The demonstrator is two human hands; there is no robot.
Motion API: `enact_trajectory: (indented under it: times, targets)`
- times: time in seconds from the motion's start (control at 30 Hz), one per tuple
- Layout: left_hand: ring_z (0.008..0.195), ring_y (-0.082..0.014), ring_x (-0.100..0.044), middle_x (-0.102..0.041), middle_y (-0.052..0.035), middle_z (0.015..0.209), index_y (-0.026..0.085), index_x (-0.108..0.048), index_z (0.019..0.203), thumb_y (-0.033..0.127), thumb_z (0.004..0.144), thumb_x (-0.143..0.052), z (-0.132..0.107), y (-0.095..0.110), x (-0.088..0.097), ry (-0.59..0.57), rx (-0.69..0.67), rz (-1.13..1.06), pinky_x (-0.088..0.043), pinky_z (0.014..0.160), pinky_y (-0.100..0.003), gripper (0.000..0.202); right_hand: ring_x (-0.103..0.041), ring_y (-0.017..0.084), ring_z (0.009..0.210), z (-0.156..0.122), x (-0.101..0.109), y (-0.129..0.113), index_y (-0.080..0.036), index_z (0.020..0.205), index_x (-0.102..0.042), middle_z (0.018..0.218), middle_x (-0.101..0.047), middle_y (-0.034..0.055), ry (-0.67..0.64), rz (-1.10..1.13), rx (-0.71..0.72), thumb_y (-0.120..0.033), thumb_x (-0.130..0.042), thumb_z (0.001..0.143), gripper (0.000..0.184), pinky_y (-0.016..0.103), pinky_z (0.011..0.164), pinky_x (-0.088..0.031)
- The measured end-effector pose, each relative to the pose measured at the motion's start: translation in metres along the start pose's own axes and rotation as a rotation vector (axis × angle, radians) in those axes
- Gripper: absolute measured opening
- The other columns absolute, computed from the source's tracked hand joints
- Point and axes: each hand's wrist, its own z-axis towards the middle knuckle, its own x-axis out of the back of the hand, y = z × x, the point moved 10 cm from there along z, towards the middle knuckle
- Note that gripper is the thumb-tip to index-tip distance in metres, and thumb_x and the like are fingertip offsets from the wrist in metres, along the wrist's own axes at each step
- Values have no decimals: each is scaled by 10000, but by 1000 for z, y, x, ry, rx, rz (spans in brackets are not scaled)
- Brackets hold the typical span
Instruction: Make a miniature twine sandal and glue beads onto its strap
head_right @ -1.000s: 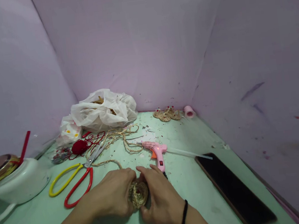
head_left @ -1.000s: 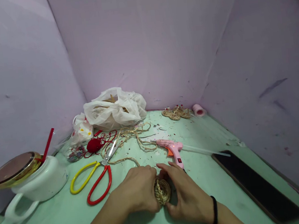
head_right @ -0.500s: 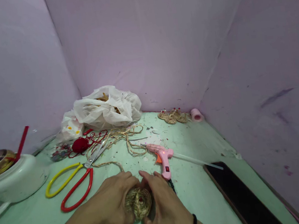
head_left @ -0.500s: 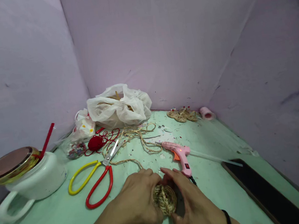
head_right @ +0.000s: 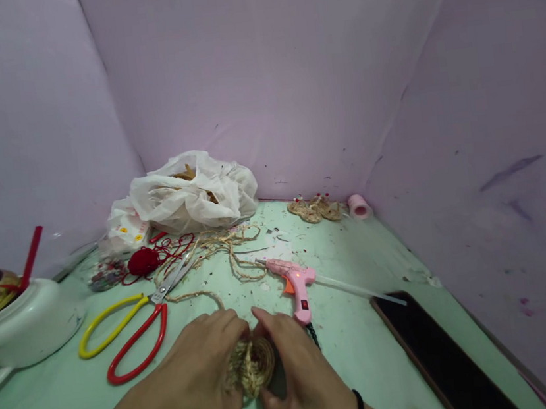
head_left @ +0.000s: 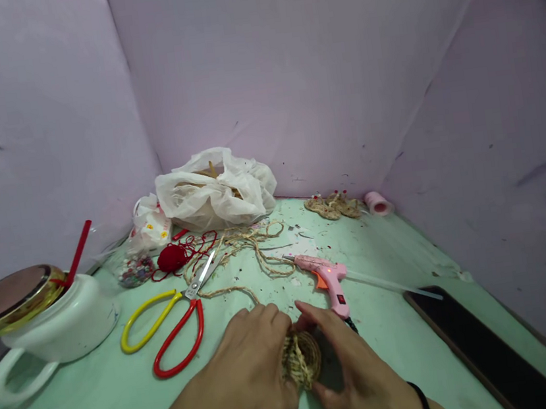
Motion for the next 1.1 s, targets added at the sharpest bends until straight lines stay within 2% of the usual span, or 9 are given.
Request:
enact_trajectory:
  times: [0.13, 0.2, 0.3, 0.43, 0.57, 0.67, 0.8, 0.97, 1.1]
  targets:
    - [809, -237, -532, -566, -47, 901, 216, -493, 930, 185, 587, -552, -3, -6, 33, 265, 74, -124, -414, 707, -369, 350, -461, 225, 1127, -5, 32, 8, -340, 1341, -188, 1282, -419, 66, 331, 277, -88, -113, -560, 717, 762, 428, 956, -380]
    - [817, -226, -559, -584, -45, 931, 221, -467, 990, 229, 612, -589, -5, -21, 40, 407, 201, -327, -435, 703, -344, 397, -495, 222, 1089, -6, 30, 19, -325, 1299, -263, 1255, -442, 77, 415, 555, -196, -202, -610, 726, 681, 420, 913, -418]
    - [809, -218, -588, -611, -51, 906, 202, -457, 997, 305, 640, -623, -7, -40, 25, 517, 375, -650, -457, 702, -323, 407, -581, 216, 939, 4, -1, 18, -245, 1085, -473, 1041, -578, 80, 271, 924, -300, -328, -699, 660, 489, 382, 816, -467]
    - [822, -236, -597, -625, -78, 867, 168, -466, 958, 396, 636, -646, -6, -48, -3, 562, 479, -930, -460, 714, -327, 434, -606, 186, 856, 12, -24, 5, -206, 938, -526, 919, -635, 61, 160, 1086, -362, -325, -731, 633, 386, 333, 792, -454]
    - [824, -231, -588, -613, -77, 886, 168, -443, 1003, 401, 618, -662, -1, -45, -19, 458, 471, -1156, -457, 701, -318, 500, -603, 179, 851, 10, -13, 13, -198, 949, -553, 943, -646, 51, 266, 1101, -392, -280, -649, 706, 274, 305, 768, -448]
    - [789, -193, -557, -582, -36, 832, 174, -477, 958, 345, 667, -581, -2, -46, -17, 426, 458, -1243, -433, 696, -295, 353, -606, 188, 798, 6, -2, 29, -187, 966, -583, 920, -656, 51, 324, 1044, -448, -283, -571, 743, 243, 298, 704, -449]
    - [740, -165, -509, -528, 2, 751, 181, -502, 784, 259, 664, -505, -10, -62, -10, 516, 522, -1174, -392, 660, -271, 143, -593, 192, 791, 4, 16, 41, -170, 936, -630, 890, -667, 43, 351, 828, -454, -224, -493, 748, 239, 290, 704, -436]
    - [790, -168, -516, -528, -3, 865, 198, -492, 954, 293, 683, -539, -18, -76, 7, 669, 533, -1101, -407, 703, -284, 291, -586, 170, 751, 2, 29, 35, -165, 986, -631, 900, -671, 32, 352, 581, -405, -175, -406, 772, 311, 262, 672, -448]
    - [865, -209, -528, -579, -42, 896, 171, -547, 944, 329, 668, -585, -7, -56, 27, 548, 359, -943, -413, 763, -315, 321, -608, 174, 789, 4, 33, 21, -190, 1070, -600, 937, -676, 33, 286, 287, -287, -131, -363, 790, 371, 268, 682, -470]
